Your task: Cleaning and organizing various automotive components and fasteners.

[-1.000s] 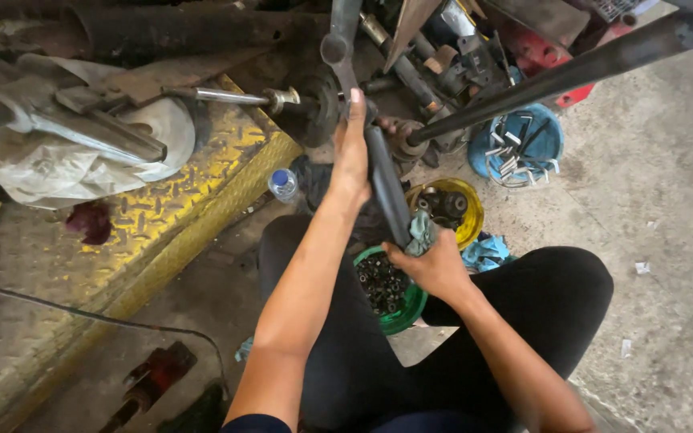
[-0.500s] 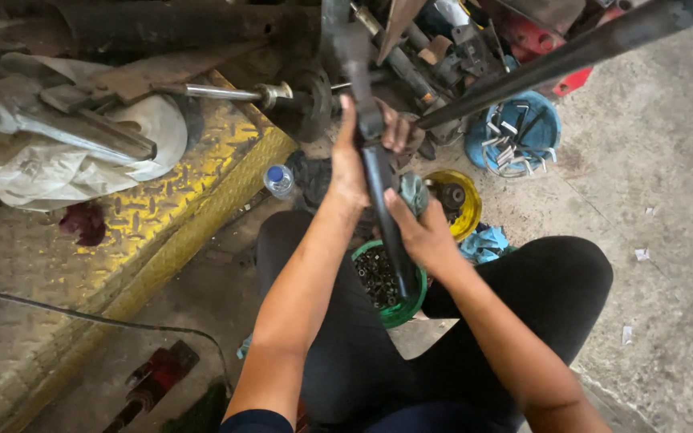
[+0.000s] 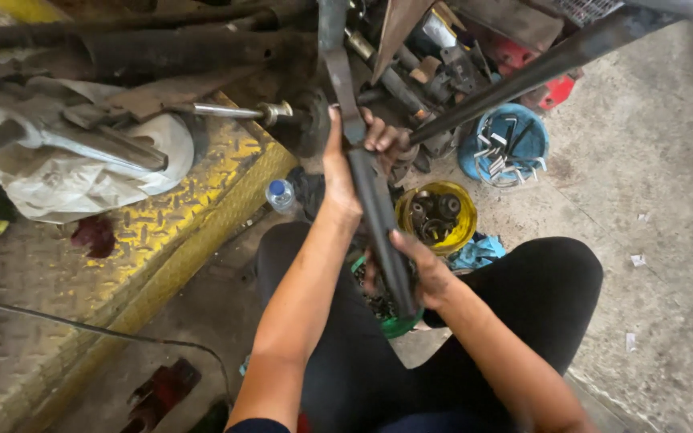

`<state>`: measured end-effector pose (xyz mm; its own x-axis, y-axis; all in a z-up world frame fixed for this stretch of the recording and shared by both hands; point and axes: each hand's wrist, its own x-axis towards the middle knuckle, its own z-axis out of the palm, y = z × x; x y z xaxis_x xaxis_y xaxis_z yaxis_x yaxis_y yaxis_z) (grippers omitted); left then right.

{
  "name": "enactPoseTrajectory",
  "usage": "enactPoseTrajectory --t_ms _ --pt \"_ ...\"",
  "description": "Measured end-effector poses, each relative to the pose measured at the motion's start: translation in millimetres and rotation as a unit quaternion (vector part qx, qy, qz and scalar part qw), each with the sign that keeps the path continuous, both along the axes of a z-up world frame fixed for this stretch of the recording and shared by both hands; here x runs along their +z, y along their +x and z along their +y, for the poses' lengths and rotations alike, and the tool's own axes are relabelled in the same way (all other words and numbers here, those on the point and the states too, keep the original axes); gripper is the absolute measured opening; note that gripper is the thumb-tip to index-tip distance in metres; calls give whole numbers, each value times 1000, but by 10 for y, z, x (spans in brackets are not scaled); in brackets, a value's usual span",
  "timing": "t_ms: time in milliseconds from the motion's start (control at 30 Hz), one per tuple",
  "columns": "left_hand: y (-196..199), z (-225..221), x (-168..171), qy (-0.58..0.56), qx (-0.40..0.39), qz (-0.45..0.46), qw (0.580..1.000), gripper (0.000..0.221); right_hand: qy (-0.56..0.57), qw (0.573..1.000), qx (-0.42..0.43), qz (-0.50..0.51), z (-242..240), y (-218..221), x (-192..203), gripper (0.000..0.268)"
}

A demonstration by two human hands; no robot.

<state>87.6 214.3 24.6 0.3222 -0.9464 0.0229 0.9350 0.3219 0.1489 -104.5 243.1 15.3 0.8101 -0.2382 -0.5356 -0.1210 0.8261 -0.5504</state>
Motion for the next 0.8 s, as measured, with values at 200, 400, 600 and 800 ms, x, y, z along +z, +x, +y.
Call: enactPoseTrajectory --t_ms 200,400,600,800 --pt "-166 56 112 -14 -11 -33 999 55 -115 984 -116 65 -82 225 406 56" --pt "-131 160 191 -57 -5 -67 996 55 -463 875 -91 104 -12 228 436 32" --pt "-89 159 107 -112 -30 -99 988 55 -543 823 -92 140 -61 255 357 36" --pt "-7 142 60 -53 -27 -66 996 57 -609 766 -184 91 -198 302 406 29"
